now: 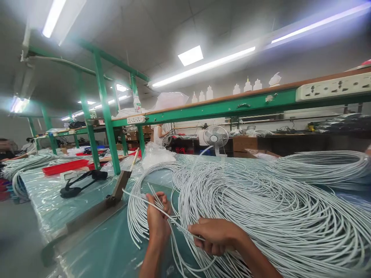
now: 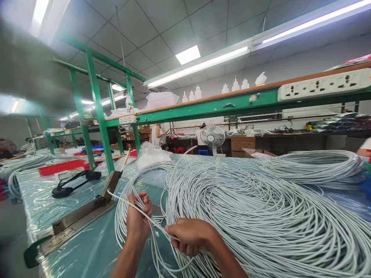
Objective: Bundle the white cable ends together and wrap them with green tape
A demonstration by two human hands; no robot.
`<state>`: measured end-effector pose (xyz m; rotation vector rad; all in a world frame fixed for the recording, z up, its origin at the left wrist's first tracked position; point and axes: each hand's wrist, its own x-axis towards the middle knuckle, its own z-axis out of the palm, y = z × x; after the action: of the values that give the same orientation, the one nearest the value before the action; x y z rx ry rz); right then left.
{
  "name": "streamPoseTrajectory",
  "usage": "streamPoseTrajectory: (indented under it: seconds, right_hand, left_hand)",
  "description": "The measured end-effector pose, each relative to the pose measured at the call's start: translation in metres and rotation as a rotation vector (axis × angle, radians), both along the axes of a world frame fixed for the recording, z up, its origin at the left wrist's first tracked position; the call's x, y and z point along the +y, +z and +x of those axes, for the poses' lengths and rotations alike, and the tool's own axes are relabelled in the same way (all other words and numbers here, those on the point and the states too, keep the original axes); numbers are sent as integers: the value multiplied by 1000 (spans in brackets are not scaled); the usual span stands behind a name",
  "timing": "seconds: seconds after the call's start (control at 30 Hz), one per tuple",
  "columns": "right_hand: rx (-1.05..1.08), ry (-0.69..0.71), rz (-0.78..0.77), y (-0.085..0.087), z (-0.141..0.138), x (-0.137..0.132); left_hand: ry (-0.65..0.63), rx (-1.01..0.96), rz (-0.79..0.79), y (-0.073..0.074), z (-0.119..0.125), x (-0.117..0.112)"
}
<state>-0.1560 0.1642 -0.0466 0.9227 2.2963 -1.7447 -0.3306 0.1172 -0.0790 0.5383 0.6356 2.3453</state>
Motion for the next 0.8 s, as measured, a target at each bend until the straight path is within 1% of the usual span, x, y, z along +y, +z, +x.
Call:
streamPoseTrajectory:
  seconds: [0.13, 0.2, 0.33, 0.43, 0.53, 0.63, 0.7, 0.8]
  right_hand:
    - [-37, 18, -59, 5, 2, 2]
    - [-19, -4, -62, 7, 5, 7]
    - [129, -89, 2, 10, 18, 20]
    - [198, -99, 67, 13, 25, 26]
    - [113, -5, 141, 9, 22, 22]
    - [-57, 127, 261, -4, 9, 13]
    - [-137, 187, 348, -13, 0, 7]
    - [-169, 210, 437, -22, -8, 2]
  left_hand:
    - [46, -105, 50, -1, -7, -4]
    - [61, -160, 55, -4, -13, -4]
    - [37, -241, 36, -10, -25, -3]
    - [-2, -254, 53, -13, -29, -4]
    - [-12, -254, 71, -14, -30, -7]
    - [6, -229, 68, -13, -32, -11]
    - [49, -195, 48, -10, -30, -12]
    - [171, -124, -10, -5, -22, -10]
